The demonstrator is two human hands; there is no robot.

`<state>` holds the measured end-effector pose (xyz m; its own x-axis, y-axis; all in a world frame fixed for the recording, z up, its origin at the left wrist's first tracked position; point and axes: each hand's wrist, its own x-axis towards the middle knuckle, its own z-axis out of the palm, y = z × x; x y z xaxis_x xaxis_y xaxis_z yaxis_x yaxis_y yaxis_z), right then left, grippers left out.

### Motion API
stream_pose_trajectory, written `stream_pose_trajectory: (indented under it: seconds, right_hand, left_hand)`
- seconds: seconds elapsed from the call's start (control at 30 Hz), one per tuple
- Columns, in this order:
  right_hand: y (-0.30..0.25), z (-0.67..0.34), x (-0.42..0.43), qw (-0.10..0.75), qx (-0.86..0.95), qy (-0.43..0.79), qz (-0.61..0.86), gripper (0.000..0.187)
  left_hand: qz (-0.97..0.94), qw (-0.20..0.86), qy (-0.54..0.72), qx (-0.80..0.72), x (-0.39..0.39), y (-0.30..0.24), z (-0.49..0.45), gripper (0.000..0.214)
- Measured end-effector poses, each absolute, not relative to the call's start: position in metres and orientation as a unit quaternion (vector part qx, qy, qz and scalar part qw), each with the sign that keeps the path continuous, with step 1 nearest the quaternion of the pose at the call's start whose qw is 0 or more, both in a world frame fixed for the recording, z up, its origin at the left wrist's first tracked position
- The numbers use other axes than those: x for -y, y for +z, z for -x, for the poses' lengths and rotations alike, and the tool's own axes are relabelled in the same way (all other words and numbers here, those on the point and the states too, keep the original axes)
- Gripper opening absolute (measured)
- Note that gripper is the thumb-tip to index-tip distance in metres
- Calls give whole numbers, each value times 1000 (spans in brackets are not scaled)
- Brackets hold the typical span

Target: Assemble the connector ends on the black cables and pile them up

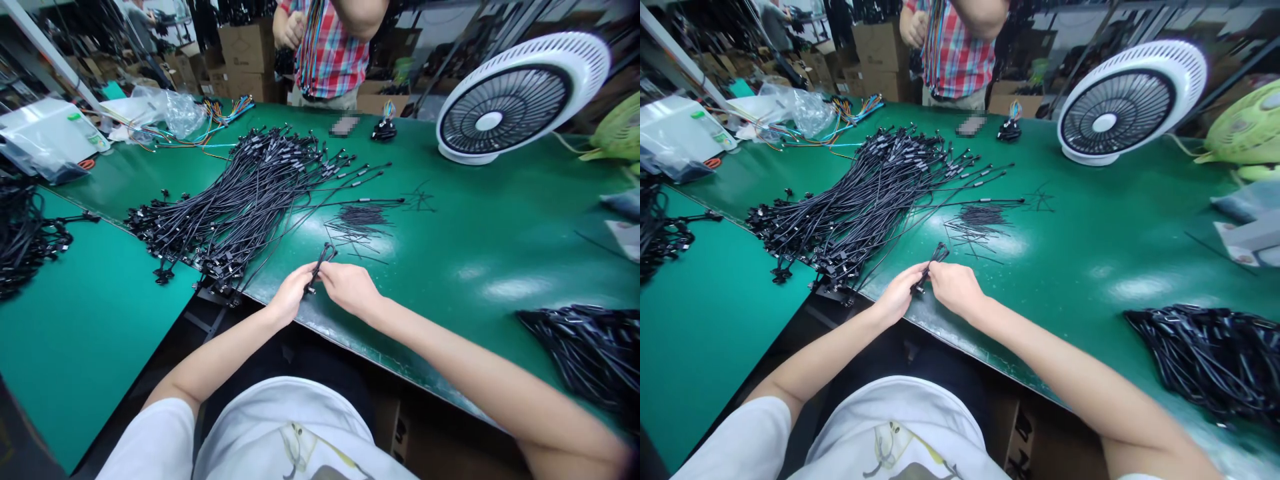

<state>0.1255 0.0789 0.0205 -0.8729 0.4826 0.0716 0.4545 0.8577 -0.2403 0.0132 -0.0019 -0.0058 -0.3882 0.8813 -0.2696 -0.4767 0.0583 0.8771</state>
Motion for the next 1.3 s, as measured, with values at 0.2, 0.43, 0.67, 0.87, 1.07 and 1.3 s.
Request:
stream_pose_trajectory:
  seconds: [0.2,0.43,0.67,0.87,1.07,1.3]
  right_hand:
    - [2,-120,-79,193,783,496,321,31]
    - [17,-142,-76,272,791,433,337,26]
    - [15,-138,-64,181,843,422,280,28]
    - [13,-144,-84,230,841,363,329,25]
    - [17,-146,-63,288,871,286,275,28]
    - [10,-142,-66,227,727,584,281,32]
  left_hand:
    - [-342,432,637,-540,9,8,-4,36]
    - [-531,348,445,-632,25,-3,1,34]
    - [-417,518,570,-482,21,35,10,40]
    - [-481,384,534,-580,33,27,0,20]
    - [-412,489,514,-572,26,10,-9,36]
    - [-435,338,562,-617,25,9,-27,34]
